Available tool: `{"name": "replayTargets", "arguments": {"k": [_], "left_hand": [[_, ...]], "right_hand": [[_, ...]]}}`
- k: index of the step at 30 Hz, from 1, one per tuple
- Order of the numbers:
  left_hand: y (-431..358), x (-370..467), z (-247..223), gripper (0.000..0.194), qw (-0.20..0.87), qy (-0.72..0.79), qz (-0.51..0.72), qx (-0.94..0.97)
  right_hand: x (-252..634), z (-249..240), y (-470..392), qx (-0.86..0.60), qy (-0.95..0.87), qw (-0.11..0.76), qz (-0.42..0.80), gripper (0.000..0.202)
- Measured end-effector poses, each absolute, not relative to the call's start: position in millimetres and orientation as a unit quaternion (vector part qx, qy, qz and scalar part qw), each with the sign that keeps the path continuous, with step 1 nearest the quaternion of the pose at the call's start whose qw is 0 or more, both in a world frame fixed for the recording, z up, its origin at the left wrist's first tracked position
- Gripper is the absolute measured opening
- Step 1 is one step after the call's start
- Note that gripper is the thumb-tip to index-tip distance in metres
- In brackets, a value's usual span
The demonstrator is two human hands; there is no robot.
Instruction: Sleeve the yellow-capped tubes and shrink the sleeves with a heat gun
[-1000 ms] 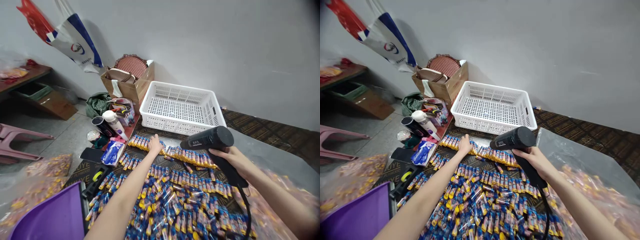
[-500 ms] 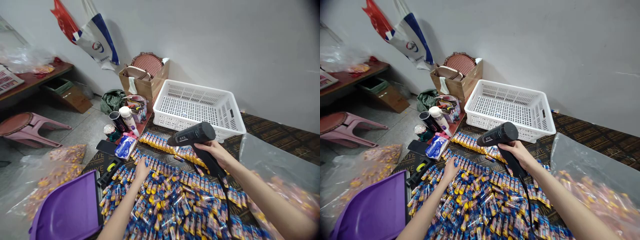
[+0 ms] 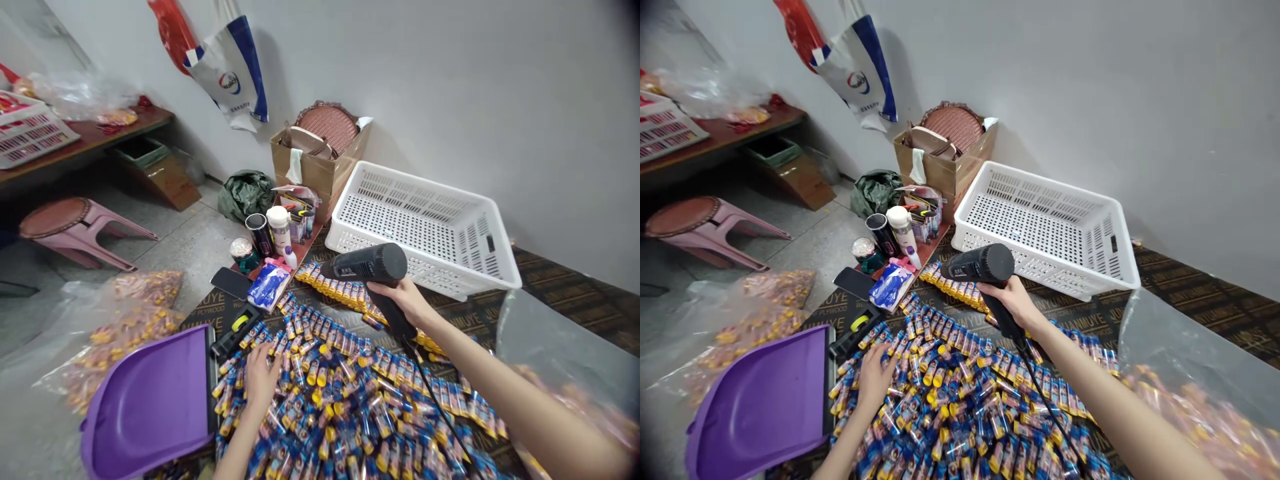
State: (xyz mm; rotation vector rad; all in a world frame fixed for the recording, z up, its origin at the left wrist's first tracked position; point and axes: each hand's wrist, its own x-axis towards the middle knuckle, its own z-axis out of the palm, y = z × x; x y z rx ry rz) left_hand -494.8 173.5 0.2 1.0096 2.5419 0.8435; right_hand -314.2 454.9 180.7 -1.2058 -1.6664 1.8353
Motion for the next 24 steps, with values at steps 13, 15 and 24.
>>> {"name": "replayTargets", "arguments": {"k": [13,15,24], "left_hand": [[183,-491,4,0.022,0.169,0.858,0.309,0.373],[219,-491,12,0.022,0.163,0.842,0.321,0.402],[394,-480,52,0.037,0.092,0.807,0.444,0.377]], "right_hand": [[-273,198,451,-0.497,-0.609,0.156,0.598,0.033],[-249,208,450,-0.528,-0.607,0.157,0.573,0.035],[-189,217,445,-0.588,-0.519,0.216,0.581,0.035]]}}
